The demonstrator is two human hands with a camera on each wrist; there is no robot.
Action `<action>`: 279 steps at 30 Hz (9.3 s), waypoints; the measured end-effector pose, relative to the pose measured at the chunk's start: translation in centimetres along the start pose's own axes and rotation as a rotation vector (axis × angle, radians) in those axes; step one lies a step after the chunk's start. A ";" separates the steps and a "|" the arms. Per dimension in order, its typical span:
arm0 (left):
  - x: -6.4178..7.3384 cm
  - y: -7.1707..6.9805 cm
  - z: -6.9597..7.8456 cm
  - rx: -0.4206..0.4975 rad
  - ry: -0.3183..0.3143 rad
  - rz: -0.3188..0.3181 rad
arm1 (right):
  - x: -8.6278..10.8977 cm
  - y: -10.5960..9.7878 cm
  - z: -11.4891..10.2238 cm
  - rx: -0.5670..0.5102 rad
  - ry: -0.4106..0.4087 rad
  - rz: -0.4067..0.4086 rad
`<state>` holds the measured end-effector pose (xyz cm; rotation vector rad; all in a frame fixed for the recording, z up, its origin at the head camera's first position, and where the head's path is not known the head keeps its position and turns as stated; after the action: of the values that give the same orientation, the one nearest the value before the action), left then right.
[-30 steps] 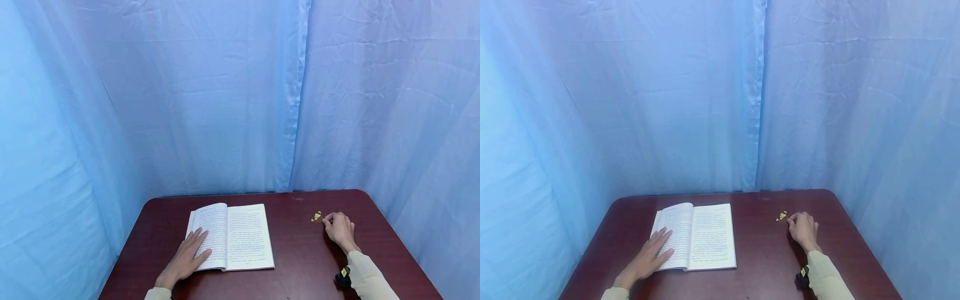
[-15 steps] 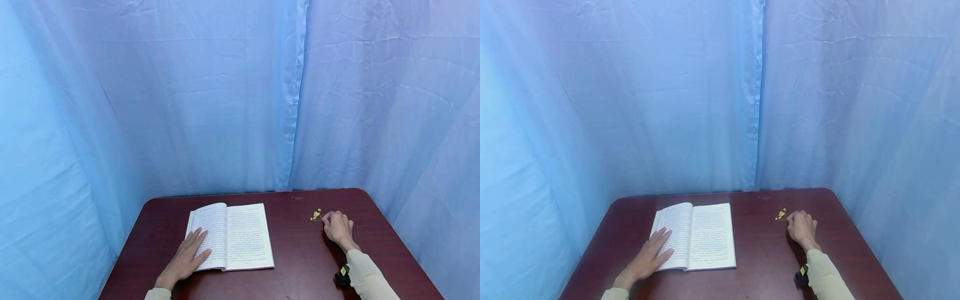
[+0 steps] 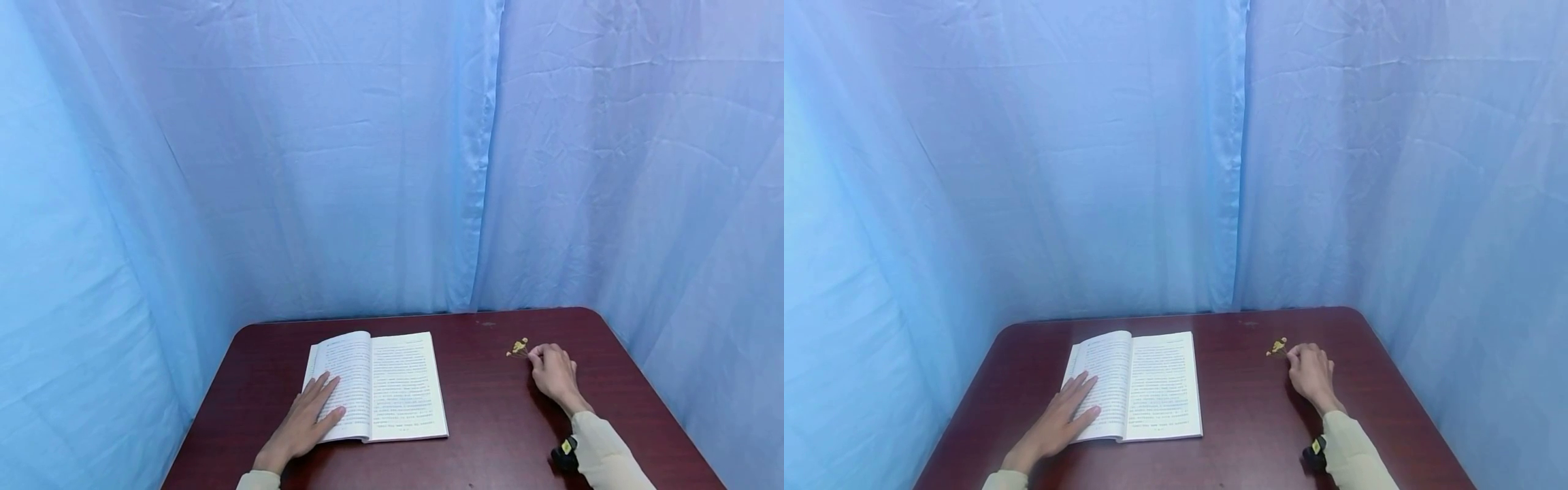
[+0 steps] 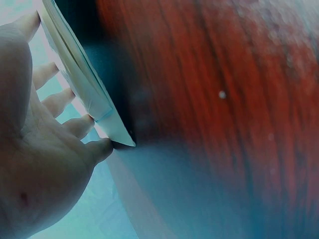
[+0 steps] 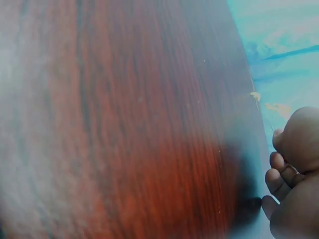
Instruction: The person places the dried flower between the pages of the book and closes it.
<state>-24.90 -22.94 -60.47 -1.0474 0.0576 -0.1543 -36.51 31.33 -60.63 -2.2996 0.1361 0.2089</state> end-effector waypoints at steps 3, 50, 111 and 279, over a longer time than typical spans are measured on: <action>0.0 0.0 0.0 -0.001 -0.001 -0.002 | 0.1 0.1 -0.2 -0.041 0.000 -0.006; 0.1 0.2 -0.1 0.019 0.005 0.015 | 3.2 11.2 -15.4 -0.177 -0.214 -0.078; 0.0 0.3 -0.8 0.033 0.005 0.000 | 5.1 15.0 -19.8 -0.088 -0.411 -0.165; -0.4 2.8 10.3 0.055 0.431 -0.082 | 8.4 9.9 -18.0 -0.408 -0.324 -0.310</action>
<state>-23.75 -12.65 -57.70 -0.9474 0.3987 -0.4523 -27.98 11.03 -57.50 -2.6084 -0.4649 0.4789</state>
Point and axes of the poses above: each hand's wrist, its own x-axis away from the middle knuckle, its own y-axis out of the palm, z = x × y, the point moved 7 cm from there along -x, towards the middle knuckle, and after that the axes turned 4 degrees about -x, right-handed, at the moved point
